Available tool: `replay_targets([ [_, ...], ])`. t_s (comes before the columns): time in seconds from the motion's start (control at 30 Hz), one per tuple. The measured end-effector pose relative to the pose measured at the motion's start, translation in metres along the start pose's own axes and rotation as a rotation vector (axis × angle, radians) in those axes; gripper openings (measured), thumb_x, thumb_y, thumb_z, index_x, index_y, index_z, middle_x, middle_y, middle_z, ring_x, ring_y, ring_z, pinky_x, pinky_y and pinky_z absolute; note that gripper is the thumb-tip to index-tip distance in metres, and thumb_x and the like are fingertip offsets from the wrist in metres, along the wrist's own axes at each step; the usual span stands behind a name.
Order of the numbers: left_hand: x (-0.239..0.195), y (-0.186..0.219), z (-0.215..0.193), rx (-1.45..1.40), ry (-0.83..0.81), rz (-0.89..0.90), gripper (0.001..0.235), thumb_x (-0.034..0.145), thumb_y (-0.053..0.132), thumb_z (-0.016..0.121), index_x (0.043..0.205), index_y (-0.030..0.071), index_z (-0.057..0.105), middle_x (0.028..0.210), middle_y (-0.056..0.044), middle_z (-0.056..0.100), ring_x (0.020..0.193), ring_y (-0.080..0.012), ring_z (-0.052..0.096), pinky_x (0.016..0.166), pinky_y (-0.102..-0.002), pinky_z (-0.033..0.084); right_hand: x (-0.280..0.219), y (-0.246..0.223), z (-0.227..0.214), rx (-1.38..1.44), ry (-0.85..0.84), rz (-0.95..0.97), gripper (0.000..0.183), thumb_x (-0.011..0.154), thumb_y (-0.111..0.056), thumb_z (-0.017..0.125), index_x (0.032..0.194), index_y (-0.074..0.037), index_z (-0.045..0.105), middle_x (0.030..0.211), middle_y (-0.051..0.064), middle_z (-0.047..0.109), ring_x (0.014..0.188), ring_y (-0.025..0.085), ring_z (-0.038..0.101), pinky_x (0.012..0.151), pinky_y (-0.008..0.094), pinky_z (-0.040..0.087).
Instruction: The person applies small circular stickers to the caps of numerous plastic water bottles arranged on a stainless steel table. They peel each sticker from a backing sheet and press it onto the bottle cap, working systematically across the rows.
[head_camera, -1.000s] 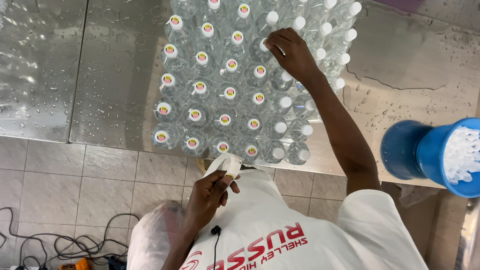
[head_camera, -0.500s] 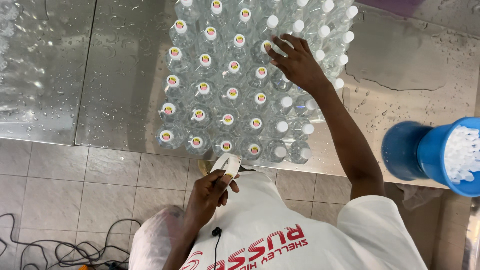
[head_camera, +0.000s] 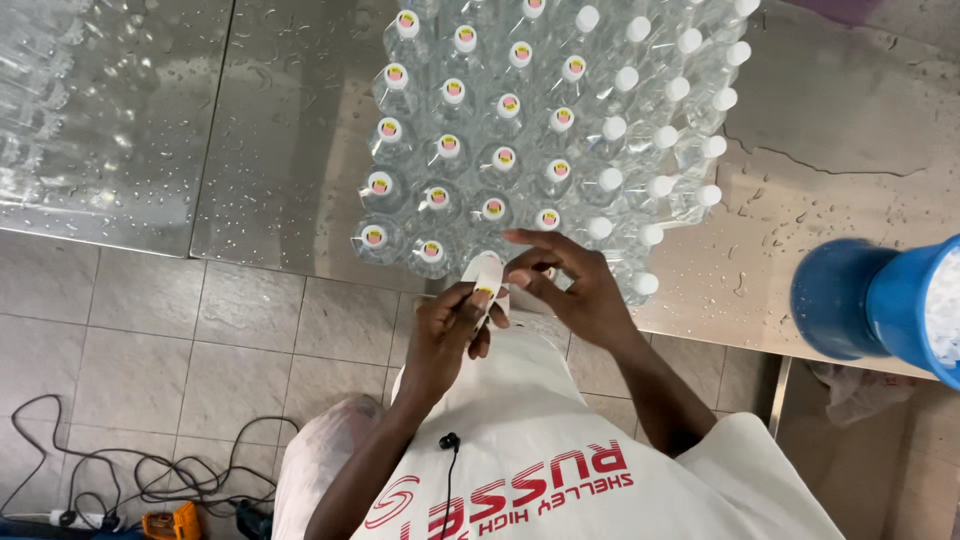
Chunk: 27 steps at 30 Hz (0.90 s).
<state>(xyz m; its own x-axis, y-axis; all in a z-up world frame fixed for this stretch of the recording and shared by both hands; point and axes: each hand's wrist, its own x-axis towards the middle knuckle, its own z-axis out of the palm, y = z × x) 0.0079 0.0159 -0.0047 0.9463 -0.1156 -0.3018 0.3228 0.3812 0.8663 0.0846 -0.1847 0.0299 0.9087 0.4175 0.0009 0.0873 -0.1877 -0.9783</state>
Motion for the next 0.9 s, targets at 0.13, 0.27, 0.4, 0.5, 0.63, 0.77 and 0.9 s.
replay_targets([
  [0.13, -0.005, 0.005, -0.001, 0.008, -0.035, 0.044, 0.032, 0.114, 0.017, 0.057, 0.123, -0.009, 0.072, 0.089, -0.023, 0.077, 0.055, -0.0156, 0.066, 0.049, -0.026, 0.051, -0.018, 0.009, 0.027, 0.054, 0.139, 0.011, 0.05, 0.095, -0.002, 0.082, 0.143, -0.002, 0.069, 0.099, 0.013, 0.083, 0.095, 0.023, 0.081, 0.095, 0.041, 0.064],
  [0.27, -0.013, 0.006, -0.01, 0.029, -0.064, 0.061, 0.028, 0.113, 0.014, 0.058, 0.121, -0.008, 0.073, 0.089, -0.024, 0.078, 0.055, -0.016, 0.067, 0.049, -0.026, 0.053, -0.028, 0.013, 0.044, 0.244, 0.189, 0.137, 0.048, 0.096, 0.0, 0.08, 0.142, 0.0, 0.067, 0.098, 0.015, 0.081, 0.092, 0.021, 0.078, 0.095, 0.04, 0.063],
  [0.4, -0.024, 0.011, -0.017, 0.042, -0.081, 0.045, 0.027, 0.111, 0.013, 0.061, 0.121, -0.009, 0.074, 0.092, -0.025, 0.08, 0.055, -0.017, 0.069, 0.049, -0.026, 0.055, -0.037, 0.024, 0.062, 0.456, 0.277, 0.215, 0.031, 0.098, 0.007, 0.075, 0.128, 0.005, 0.071, 0.096, 0.016, 0.076, 0.087, 0.017, 0.074, 0.087, 0.036, 0.064],
  [0.5, -0.033, 0.013, -0.023, 0.075, -0.128, 0.038, 0.034, 0.113, 0.021, 0.06, 0.122, -0.009, 0.074, 0.096, -0.025, 0.08, 0.062, -0.0178, 0.071, 0.055, -0.028, 0.057, -0.041, 0.027, 0.076, 0.527, 0.36, 0.179, 0.026, 0.096, 0.012, 0.073, 0.121, 0.005, 0.07, 0.095, 0.015, 0.073, 0.086, 0.019, 0.074, 0.089, 0.035, 0.062],
  [0.63, -0.046, 0.015, -0.031, 0.042, -0.149, 0.018, 0.036, 0.113, 0.02, 0.058, 0.128, -0.009, 0.073, 0.1, -0.024, 0.08, 0.067, -0.0178, 0.073, 0.059, -0.028, 0.059, -0.041, 0.018, 0.089, 0.556, 0.398, 0.17, 0.023, 0.095, 0.01, 0.077, 0.117, 0.006, 0.07, 0.096, 0.013, 0.071, 0.087, 0.017, 0.072, 0.086, 0.035, 0.061],
  [0.77, -0.049, 0.012, -0.042, 0.098, -0.12, 0.038, 0.034, 0.114, 0.017, 0.055, 0.126, -0.009, 0.073, 0.094, -0.022, 0.079, 0.062, -0.0153, 0.069, 0.055, -0.026, 0.056, -0.043, 0.0, 0.094, 0.111, 0.38, -0.005, 0.022, 0.093, 0.0, 0.085, 0.113, 0.001, 0.076, 0.086, 0.009, 0.067, 0.078, 0.018, 0.068, 0.081, 0.035, 0.059],
  [0.9, -0.057, 0.035, -0.036, 0.204, -0.111, 0.08, 0.031, 0.115, 0.016, 0.055, 0.116, -0.008, 0.076, 0.067, -0.014, 0.068, 0.056, -0.0138, 0.059, 0.055, -0.025, 0.053, -0.056, -0.007, 0.087, -0.607, 0.401, -0.408, 0.014, 0.095, -0.016, 0.089, 0.108, -0.011, 0.085, 0.107, 0.007, 0.068, 0.09, 0.027, 0.071, 0.085, 0.041, 0.063],
])
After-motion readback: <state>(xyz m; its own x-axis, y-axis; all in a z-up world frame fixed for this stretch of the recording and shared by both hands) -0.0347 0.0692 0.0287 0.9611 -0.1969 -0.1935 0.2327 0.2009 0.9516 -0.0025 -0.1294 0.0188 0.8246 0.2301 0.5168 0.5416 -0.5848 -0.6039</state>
